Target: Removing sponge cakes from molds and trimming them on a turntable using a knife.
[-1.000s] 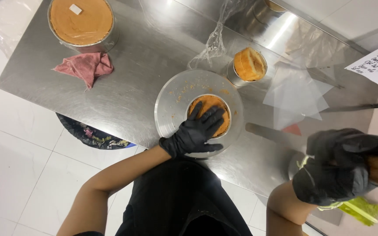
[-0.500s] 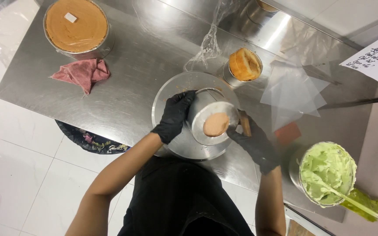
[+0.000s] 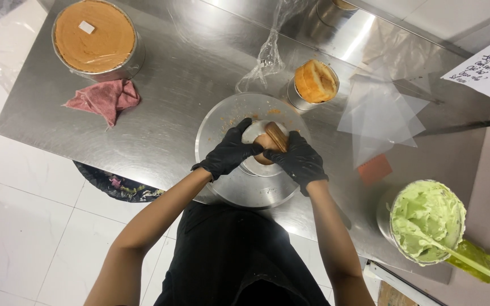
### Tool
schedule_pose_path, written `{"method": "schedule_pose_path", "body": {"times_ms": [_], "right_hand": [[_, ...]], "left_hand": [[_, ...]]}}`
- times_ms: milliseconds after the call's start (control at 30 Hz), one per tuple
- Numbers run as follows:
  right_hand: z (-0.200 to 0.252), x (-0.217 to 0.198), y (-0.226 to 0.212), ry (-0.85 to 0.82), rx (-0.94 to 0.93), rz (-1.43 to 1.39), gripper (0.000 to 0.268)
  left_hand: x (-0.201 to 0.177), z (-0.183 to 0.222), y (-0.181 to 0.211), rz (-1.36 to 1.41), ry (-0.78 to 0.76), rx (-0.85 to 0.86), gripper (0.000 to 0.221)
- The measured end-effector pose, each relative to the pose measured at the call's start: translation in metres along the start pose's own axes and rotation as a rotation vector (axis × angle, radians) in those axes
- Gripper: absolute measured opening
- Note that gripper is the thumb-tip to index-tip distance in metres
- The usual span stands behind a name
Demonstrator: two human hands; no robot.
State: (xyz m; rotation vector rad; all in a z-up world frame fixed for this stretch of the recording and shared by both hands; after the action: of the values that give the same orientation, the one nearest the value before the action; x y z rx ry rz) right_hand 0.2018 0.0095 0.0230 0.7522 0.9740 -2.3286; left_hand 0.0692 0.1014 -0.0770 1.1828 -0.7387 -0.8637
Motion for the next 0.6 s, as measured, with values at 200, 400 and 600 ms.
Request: {"method": "schedule_pose_path", "body": {"times_ms": [200,400,600], "right_hand": [[-0.003,0.001,0.015,-0.004,0.086,0.059,0.072],[-0.005,0.006,0.022,0.001,-0.005,-0.212,0.068],[0.008,0.011,0.014,-0.077,0.175,-0.411,0.046]], "left_hand": [[-0.006,0.019,0.037,-0.421,0.115,-0.103,0.099],[0.056,0.067,0.103,-1.297,0.024,0.557,0.057],[0.068,0.053,0.093,-1.296,-0.091,0.382,0.113]]}}
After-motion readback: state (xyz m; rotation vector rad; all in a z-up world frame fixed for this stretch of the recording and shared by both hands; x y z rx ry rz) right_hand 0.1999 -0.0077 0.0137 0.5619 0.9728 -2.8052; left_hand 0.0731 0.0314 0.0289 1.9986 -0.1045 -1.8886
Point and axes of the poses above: each hand's wrist, its own z-axis away from the middle knuckle, its own x-axis out of the palm, y = z × x, the point moved 10 cm from there along -z, towards the middle knuckle, and after that the axes turned 10 degrees about -y, right-handed, at the moved point
